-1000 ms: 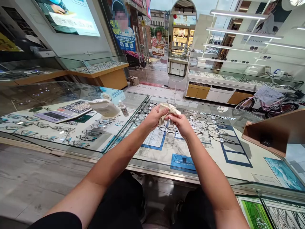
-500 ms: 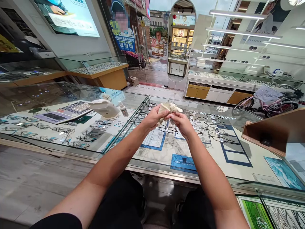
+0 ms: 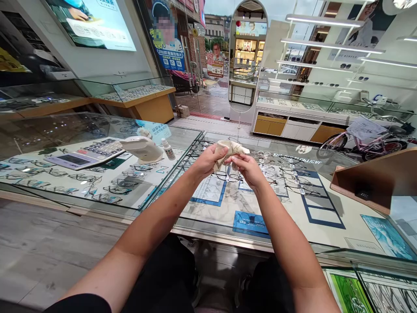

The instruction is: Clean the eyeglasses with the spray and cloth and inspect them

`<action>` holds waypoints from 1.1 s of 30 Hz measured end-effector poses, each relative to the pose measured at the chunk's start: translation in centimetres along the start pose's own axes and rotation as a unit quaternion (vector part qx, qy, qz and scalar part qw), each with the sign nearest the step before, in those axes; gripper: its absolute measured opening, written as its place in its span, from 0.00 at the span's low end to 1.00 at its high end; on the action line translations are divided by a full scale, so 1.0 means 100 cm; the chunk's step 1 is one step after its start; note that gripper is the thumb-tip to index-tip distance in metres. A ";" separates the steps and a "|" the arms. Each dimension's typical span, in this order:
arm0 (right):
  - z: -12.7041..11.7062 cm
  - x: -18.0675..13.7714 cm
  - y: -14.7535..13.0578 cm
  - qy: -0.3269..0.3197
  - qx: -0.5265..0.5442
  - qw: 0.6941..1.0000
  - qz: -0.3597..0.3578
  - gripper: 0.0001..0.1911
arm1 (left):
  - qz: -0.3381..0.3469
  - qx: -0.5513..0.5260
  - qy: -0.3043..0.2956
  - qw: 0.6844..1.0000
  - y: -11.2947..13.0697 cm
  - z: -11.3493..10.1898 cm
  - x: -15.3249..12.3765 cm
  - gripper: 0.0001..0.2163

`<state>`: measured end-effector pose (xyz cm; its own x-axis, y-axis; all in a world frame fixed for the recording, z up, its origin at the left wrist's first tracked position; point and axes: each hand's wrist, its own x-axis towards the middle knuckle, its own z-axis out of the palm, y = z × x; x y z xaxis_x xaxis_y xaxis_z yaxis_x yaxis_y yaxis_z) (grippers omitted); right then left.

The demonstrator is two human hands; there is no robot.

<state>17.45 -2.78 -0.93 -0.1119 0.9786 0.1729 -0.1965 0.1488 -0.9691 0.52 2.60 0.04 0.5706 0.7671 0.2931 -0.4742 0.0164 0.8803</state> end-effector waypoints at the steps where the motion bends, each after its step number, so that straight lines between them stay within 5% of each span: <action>1: 0.000 0.000 0.000 0.000 0.004 1.000 0.000 0.18 | -0.002 -0.001 0.008 1.000 0.000 0.000 -0.001 0.25; 33: 0.004 -0.003 0.000 -0.034 0.015 0.999 -0.003 0.17 | 0.027 0.029 0.035 0.999 -0.007 0.004 0.002 0.28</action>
<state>17.10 -3.12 -0.89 -0.1771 0.9654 0.1914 -0.2273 0.1491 -0.9624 1.29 2.48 -0.35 0.4952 0.8094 0.3157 -0.4630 -0.0617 0.8842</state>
